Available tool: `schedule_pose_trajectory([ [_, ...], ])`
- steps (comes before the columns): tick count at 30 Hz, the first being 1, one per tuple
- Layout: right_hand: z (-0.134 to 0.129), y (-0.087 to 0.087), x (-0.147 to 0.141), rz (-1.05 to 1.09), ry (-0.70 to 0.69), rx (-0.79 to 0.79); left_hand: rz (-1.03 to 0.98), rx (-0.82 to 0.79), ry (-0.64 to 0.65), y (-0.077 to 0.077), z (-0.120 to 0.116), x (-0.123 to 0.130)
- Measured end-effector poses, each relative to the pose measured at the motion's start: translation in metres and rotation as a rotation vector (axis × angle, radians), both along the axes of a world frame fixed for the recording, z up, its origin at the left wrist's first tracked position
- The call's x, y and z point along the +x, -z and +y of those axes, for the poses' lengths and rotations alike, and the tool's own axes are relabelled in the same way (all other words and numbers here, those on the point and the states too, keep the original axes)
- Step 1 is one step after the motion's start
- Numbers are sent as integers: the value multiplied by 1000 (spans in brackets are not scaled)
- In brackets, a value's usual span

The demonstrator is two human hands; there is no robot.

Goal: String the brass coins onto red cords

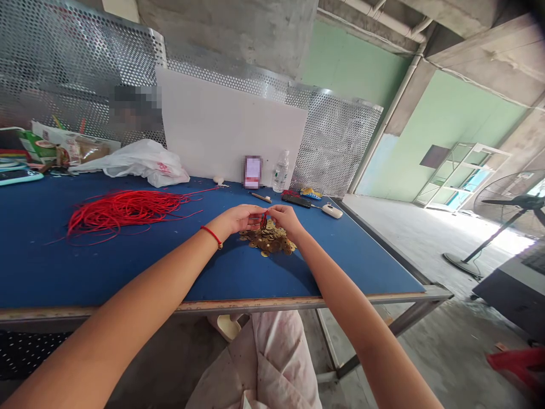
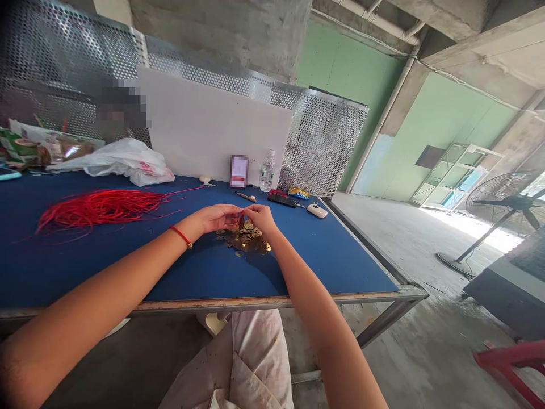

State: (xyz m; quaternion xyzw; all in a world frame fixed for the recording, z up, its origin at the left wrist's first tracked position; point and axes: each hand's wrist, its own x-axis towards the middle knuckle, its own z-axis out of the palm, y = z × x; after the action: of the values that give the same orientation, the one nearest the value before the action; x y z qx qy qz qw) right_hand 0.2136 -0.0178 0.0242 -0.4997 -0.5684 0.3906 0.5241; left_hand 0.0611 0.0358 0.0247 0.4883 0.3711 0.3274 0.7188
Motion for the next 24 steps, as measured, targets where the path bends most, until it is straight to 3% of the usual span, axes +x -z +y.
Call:
schedule_pose_trajectory([
  [6,-1,0,1,18,-30,-13,-41,23,-3,5,2,1],
  [15,3,3,3,-12,-22,11,-113,-91,-1,3,0,3],
  [20,9,9,6,-106,-39,129,-154,-101,-78,3,0,4],
  [24,11,11,7,-307,13,255,-159,-100,-111,5,2,3],
])
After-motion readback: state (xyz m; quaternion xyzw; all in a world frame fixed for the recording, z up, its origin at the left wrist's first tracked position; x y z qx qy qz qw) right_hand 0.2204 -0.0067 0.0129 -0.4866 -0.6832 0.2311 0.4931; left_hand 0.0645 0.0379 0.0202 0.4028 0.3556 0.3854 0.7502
